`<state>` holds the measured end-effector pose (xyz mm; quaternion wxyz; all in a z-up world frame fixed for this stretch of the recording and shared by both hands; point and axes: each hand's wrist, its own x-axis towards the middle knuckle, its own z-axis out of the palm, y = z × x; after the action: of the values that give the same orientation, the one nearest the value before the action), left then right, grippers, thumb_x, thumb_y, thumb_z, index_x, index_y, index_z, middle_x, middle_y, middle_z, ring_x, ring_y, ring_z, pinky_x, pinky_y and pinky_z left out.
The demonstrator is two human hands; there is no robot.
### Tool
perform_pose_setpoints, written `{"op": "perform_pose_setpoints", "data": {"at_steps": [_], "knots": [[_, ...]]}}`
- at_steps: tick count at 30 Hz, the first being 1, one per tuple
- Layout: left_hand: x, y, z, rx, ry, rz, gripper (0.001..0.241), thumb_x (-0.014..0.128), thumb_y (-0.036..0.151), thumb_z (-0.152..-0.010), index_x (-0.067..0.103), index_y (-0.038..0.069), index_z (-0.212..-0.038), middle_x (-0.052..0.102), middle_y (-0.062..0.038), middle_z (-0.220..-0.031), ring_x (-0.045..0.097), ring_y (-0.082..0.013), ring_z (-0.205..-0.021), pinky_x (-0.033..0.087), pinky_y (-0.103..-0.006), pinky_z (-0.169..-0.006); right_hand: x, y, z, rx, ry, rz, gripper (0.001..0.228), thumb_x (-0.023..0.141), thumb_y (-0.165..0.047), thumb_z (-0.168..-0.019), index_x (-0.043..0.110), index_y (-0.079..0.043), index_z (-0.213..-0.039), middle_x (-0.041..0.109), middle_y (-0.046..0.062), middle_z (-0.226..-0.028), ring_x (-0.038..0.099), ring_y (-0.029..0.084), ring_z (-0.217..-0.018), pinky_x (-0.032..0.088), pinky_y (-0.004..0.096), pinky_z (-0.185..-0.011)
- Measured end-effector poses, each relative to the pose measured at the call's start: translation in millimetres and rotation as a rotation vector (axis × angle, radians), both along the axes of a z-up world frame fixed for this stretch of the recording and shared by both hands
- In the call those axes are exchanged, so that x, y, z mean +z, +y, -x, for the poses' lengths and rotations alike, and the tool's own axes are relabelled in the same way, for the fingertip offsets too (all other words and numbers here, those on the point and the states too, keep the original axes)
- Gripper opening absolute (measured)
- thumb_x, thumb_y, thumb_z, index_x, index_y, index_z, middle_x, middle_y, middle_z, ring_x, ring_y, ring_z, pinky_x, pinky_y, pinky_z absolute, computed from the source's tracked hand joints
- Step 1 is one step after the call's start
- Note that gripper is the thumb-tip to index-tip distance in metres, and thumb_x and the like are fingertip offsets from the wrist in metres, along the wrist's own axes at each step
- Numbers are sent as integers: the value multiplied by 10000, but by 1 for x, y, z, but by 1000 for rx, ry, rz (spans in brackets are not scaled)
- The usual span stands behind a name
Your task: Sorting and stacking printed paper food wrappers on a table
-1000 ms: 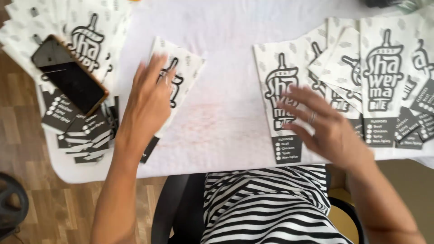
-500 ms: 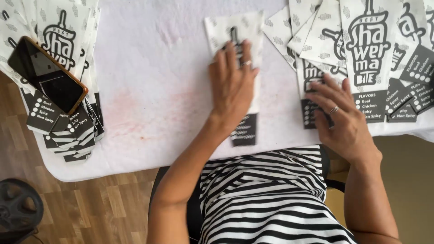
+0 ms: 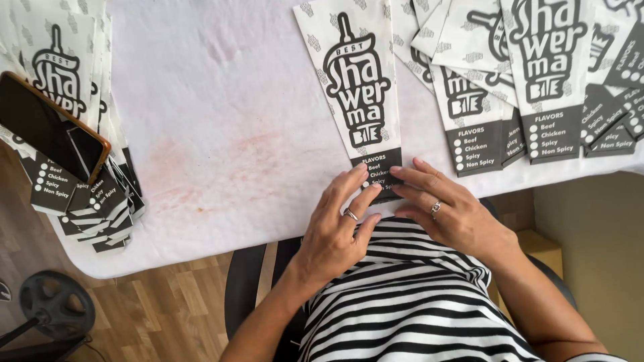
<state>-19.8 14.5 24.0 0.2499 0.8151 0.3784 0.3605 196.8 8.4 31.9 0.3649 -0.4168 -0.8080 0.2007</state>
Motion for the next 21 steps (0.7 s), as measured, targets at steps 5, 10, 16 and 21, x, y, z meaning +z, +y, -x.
{"op": "perform_pose_setpoints", "data": {"at_steps": [5, 10, 16, 21], "knots": [[-15, -13, -8, 29, -43, -100, 362, 798, 35, -886, 677, -37, -1219, 574, -254, -1370, 650, -400, -1241, 524, -511, -1079, 1, -7, 1, -24, 75, -56, 242, 778, 50, -838, 716, 94, -1068, 732, 240, -1127, 735, 384, -1077, 545, 520, -1025], [-24, -13, -10, 32, -103, -244, 208, 798, 4, -873, 734, -17, -1071, 637, -266, -1290, 723, -405, -1121, 630, -484, -974, -9, -13, -2, -24, 109, -127, 170, 782, 87, -820, 745, 63, -985, 745, 241, -1085, 753, 384, -1036, 579, 538, -977], [-24, -9, -11, -10, -75, -402, 75, 757, -26, -903, 727, -34, -970, 678, -278, -1228, 744, -399, -1090, 642, -485, -935, -18, -17, -9, 38, 175, -136, 112, 640, 94, -890, 740, 57, -922, 707, 314, -1154, 728, 442, -1081, 555, 590, -970], [-27, -11, -14, 8, -68, -403, 67, 737, -27, -919, 716, -68, -968, 681, -256, -1231, 742, -396, -1092, 644, -479, -933, -23, -17, -9, 32, 181, -167, 119, 627, 104, -904, 741, 70, -914, 717, 317, -1145, 744, 429, -1039, 564, 578, -955]]}}
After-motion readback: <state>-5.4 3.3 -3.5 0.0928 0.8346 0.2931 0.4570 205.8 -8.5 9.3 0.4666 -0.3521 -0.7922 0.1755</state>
